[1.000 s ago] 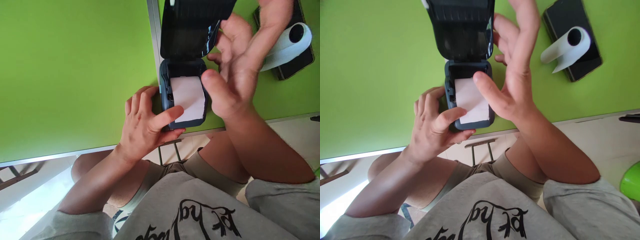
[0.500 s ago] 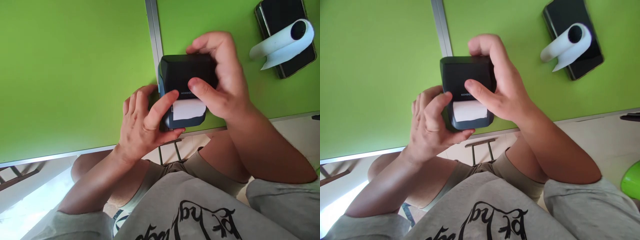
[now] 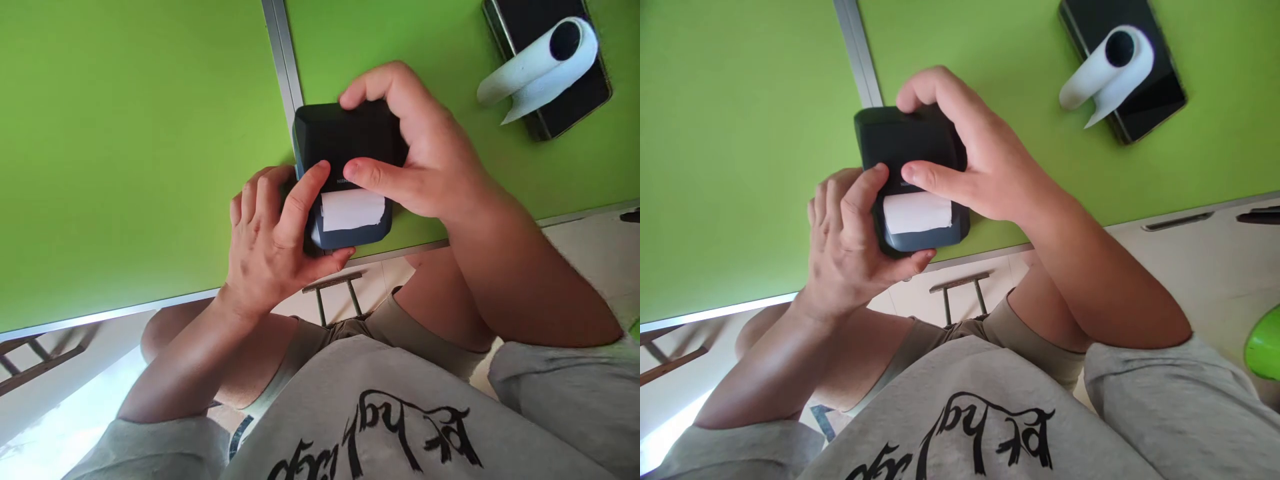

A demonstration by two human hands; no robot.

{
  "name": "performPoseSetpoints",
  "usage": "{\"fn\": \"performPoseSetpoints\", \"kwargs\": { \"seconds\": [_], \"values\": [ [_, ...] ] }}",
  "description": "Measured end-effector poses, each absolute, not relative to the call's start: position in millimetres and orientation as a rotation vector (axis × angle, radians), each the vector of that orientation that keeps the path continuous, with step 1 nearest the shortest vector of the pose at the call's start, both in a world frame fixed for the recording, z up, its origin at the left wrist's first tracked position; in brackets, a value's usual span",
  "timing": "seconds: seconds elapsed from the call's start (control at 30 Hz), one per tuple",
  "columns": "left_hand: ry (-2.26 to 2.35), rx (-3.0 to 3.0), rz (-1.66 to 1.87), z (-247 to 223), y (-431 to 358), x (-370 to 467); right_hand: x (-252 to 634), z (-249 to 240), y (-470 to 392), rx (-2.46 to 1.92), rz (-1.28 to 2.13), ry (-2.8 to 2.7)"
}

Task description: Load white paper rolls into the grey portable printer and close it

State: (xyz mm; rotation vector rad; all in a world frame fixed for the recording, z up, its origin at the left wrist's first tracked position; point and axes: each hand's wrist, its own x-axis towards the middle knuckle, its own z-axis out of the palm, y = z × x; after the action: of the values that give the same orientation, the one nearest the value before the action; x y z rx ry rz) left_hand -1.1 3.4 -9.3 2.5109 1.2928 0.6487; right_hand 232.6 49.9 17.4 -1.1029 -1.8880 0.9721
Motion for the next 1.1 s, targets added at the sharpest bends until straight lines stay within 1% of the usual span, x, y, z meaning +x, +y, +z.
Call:
{"fn": "performPoseSetpoints", "kwargs": {
  "seconds": [0.1,0.23,0.57,0.83,0.97,1.1],
  "values": [
    [1.290,2.535,0.633,-9.3,3.9,-2.0,233.2,18.1,51.2,-1.159,0.952,-1.900],
    [1.309,2.533,0.605,-8.0,3.2,-2.2,233.2,15.9,52.3,-1.128,1.045,-1.907],
    [1.314,2.551,0.596,-4.5,2.4,-0.4,229.8,9.9,48.7,-1.094,0.850,-1.914],
    [1.405,2.418,0.557,-4.9,-1.4,1.0,229.1,6.6,50.3,-1.088,0.822,-1.908],
    [1.409,2.462,0.549,-5.4,0.4,1.1,229.5,4.0,50.3,-1.035,0.804,-1.921],
    [1.367,2.512,0.618,-6.6,2.6,-0.1,227.9,6.6,49.6,-1.111,0.834,-1.888]
  ]
}}
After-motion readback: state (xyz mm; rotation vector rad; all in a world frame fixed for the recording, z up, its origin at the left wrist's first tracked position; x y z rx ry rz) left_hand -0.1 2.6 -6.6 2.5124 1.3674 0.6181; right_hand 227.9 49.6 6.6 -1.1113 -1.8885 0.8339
